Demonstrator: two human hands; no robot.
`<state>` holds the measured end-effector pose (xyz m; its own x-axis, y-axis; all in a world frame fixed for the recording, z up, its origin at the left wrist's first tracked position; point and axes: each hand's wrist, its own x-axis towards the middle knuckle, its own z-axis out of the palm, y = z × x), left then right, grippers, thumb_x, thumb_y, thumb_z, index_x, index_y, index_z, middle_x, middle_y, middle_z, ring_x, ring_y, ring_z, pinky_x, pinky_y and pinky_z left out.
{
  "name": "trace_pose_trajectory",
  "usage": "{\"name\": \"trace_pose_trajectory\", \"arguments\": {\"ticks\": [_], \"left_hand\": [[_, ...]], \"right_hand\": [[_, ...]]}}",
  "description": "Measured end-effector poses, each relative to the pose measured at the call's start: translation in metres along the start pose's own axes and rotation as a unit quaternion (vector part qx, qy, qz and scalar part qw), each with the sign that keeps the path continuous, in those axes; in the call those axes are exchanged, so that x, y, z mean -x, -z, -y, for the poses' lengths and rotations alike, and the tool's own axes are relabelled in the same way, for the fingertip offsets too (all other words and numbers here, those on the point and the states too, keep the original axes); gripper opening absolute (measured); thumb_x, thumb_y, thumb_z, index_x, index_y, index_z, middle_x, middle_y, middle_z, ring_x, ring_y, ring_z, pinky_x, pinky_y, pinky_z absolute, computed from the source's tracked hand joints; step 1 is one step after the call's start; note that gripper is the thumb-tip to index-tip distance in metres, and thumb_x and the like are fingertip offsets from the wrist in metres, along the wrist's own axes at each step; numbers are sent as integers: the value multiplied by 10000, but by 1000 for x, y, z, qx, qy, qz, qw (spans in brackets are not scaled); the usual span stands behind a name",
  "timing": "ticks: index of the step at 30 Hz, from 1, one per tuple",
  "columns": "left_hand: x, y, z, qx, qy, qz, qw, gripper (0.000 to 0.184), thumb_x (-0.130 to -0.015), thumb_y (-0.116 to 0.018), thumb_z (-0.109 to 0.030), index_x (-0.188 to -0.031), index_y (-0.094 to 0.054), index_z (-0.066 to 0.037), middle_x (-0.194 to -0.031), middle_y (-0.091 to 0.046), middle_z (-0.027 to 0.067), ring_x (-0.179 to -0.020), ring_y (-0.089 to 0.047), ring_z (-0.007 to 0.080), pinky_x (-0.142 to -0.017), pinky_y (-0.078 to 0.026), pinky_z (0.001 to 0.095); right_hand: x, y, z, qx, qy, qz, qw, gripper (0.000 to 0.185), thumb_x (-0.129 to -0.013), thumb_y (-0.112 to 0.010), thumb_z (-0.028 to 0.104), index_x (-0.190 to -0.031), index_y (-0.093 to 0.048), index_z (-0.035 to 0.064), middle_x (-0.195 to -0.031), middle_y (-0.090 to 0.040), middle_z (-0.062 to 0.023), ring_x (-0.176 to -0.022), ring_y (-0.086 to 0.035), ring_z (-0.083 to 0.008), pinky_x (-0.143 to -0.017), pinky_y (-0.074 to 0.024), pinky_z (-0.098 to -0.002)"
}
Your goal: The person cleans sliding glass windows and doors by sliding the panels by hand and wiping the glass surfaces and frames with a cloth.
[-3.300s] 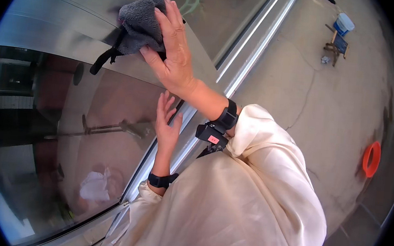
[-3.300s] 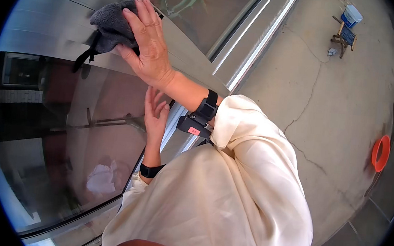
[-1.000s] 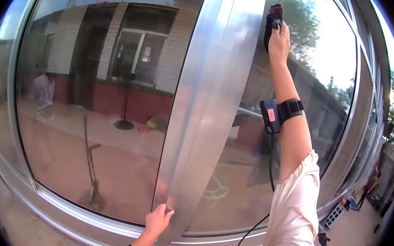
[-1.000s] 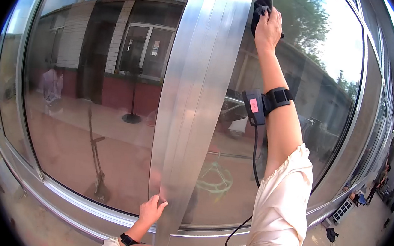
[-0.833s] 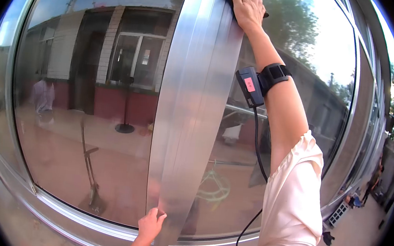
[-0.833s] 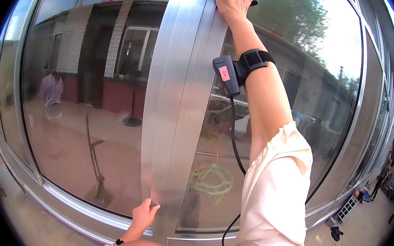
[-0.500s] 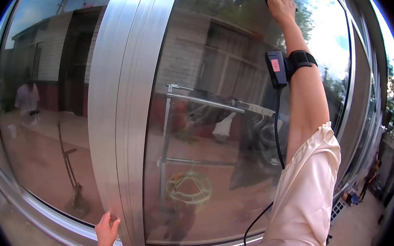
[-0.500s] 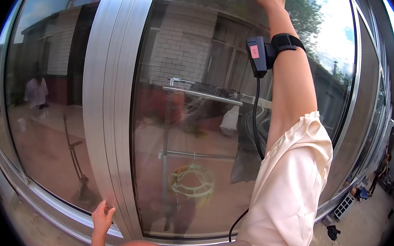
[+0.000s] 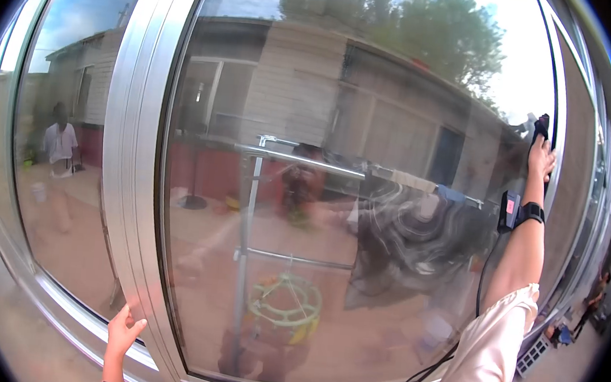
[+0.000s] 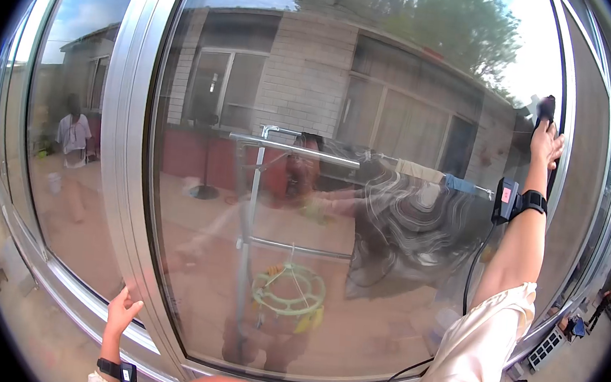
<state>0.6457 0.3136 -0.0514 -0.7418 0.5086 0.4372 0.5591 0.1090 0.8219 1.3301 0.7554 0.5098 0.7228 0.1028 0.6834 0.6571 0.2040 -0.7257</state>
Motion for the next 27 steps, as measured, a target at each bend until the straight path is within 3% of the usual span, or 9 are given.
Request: {"name": "trace_pose_trajectory", "arguments": {"ticks": [4,6,10,12,14,17,19,22,27], "left_hand": [[3,6,-10,-61,8,14,998,652,-677,-756,-331,-1184,-516,0,-900,-624,171,-851,-631,270,-744,-493,368],[5,9,-12,-76,3,2,997,669,-671,-746,-391,-1161,-524,8,-921,-626,190,-858,-631,296,-754,-489,377],[4,12,-22,-103,-8,12,995,723,-664,-728,-469,-1154,-518,19,-911,-617,177,-864,-621,299,-751,-479,388],[5,16,-30,-120,-14,47,992,768,-672,-707,-507,-1191,-498,18,-971,-614,176,-895,-615,309,-764,-476,397],[3,7,-8,-140,-5,42,989,791,-679,-690,-538,-1213,-485,9,-1032,-605,175,-913,-608,326,-772,-474,406],[4,1,-6,-144,-7,12,990,785,-688,-686,-542,-1218,-483,1,-1011,-608,166,-914,-600,343,-767,-467,433],[5,2,-8,-129,-8,10,992,752,-698,-685,-527,-1206,-493,-6,-992,-613,164,-902,-602,341,-760,-466,430],[1,4,-4,-117,-16,18,993,678,-719,-681,-492,-1174,-515,-18,-949,-620,158,-864,-602,337,-736,-465,420],[3,-1,-6,-96,-15,-28,995,535,-745,-671,-429,-1051,-538,-12,-817,-593,147,-775,-583,339,-673,-452,404]], "right_hand": [[5,1,18,-19,-64,-10,998,506,-860,-365,559,-1309,-467,349,-1399,-374,-69,-1299,-300,-299,-1004,-272,-551],[12,-13,48,-66,-8,-94,993,499,-850,-447,470,-1303,-476,263,-1282,-505,-95,-1246,-394,-307,-995,-302,-525],[80,21,191,-207,47,-64,975,448,-830,-494,398,-1216,-525,170,-1223,-557,-68,-1197,-463,-285,-977,-305,-501],[122,39,264,-253,194,-31,947,437,-837,-481,393,-1228,-522,204,-1260,-535,-70,-1241,-426,-240,-1006,-282,-469],[169,49,337,-252,324,-24,911,456,-869,-420,419,-1289,-483,250,-1428,-376,-17,-1359,-261,-204,-1066,-214,-454],[257,82,431,-240,441,-17,865,474,-893,-397,481,-1325,-446,294,-1459,-324,-18,-1373,-225,-221,-1068,-192,-496],[306,96,471,-207,538,-85,813,473,-919,-379,450,-1320,-452,211,-1423,-364,-86,-1343,-270,-273,-1054,-236,-464],[369,144,499,-259,522,48,812,483,-923,-375,398,-1318,-445,129,-1429,-344,-110,-1350,-253,-267,-1075,-212,-489],[342,122,499,-278,534,32,798,487,-918,-370,432,-1324,-445,175,-1456,-315,-49,-1368,-221,-248,-1077,-176,-532]]}}
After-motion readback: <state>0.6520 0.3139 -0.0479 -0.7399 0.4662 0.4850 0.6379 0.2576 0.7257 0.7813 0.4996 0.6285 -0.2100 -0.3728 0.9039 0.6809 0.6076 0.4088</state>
